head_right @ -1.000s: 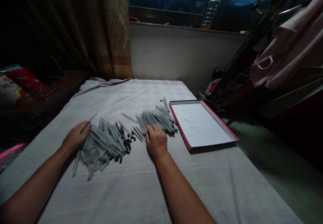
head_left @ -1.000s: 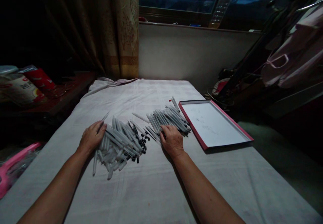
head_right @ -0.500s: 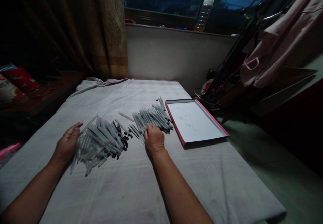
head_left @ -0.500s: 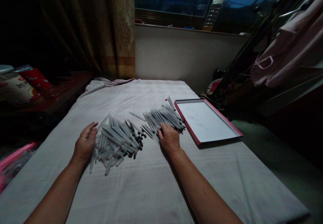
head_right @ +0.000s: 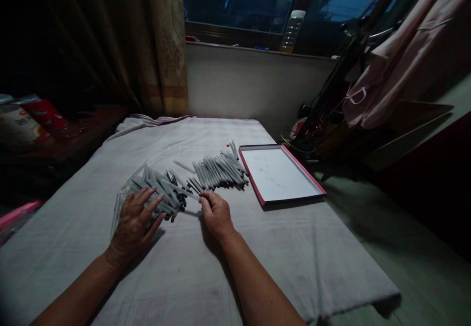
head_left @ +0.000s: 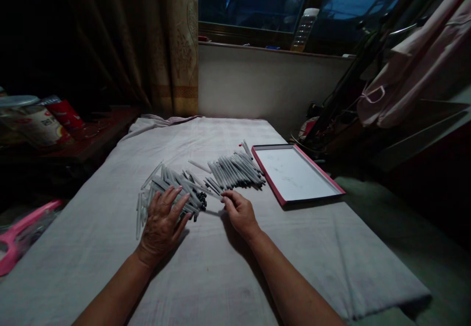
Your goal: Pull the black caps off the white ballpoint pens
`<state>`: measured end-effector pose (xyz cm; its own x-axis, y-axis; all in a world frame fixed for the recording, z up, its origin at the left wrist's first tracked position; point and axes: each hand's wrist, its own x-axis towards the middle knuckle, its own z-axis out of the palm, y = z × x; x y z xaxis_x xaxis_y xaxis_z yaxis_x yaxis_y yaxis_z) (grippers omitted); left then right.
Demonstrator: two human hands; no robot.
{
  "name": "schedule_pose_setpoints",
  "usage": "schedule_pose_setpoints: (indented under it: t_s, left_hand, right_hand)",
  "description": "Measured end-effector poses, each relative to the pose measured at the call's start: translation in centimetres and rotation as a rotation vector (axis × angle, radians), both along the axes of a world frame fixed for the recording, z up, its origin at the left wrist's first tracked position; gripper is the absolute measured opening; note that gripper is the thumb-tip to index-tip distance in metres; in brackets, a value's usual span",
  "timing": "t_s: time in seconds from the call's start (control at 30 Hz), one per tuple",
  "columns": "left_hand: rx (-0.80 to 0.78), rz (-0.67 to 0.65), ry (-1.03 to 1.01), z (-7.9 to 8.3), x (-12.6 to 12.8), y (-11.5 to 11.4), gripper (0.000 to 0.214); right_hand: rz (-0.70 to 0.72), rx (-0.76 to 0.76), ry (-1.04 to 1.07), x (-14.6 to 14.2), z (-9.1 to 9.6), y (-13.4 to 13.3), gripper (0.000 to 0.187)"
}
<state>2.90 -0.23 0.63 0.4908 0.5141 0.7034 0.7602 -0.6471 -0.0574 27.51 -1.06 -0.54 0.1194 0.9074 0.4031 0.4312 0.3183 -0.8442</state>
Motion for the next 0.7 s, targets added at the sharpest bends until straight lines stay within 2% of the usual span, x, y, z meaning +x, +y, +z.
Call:
schedule_pose_setpoints:
  t_s: [0.1, 0.27, 0.33, 0.4, 0.47, 0.53, 0.6, 0.7]
  left_hand:
    - [0.002, 0.014, 0.037, -0.1, 0.3, 0.1, 0.045]
    - [-0.143, -0.006, 0.059, -0.2, -0.1, 0.3, 0.028]
    - [-0.183, -0.004, 0.039, -0.2, -0.2, 0.3, 0.025]
    - [-0.187, 0.001, 0.013, -0.2, -0.3, 0.3, 0.025]
    - [-0.164, 0.002, -0.003, -0.2, -0.5, 0.3, 0.025]
    - [-0.141, -0.006, -0.008, -0.3, -0.6, 0.4, 0.024]
    - [-0.137, -0.011, -0.008, -0.5, -0.7, 0.4, 0.024]
    - [-0.149, -0.025, 0.002, -0.7, -0.7, 0.4, 0.026]
  right_hand:
    - [0.094, 0.001, -0.015, -0.8, 0.1, -0.6, 0.021]
    - [0.168, -0.008, -0.039, -1.2, 0.2, -0.8, 0.019]
    - [0.122, 0.015, -0.036, -0.7, 0.2, -0.6, 0.021]
    - [-0.007, 0.048, -0.083, 0.2, 0.2, -0.3, 0.025]
    - [-0.167, 0.066, -0.218, 1.2, 0.0, 0.0, 0.024]
    - [-0.250, 0.044, -0.378, 1.9, -0.2, 0.1, 0.020]
    - [-0.235, 0.002, -0.503, 1.9, -0.5, 0.1, 0.020]
    - [-0.131, -0.029, -0.589, 0.8, -0.7, -0.2, 0.021]
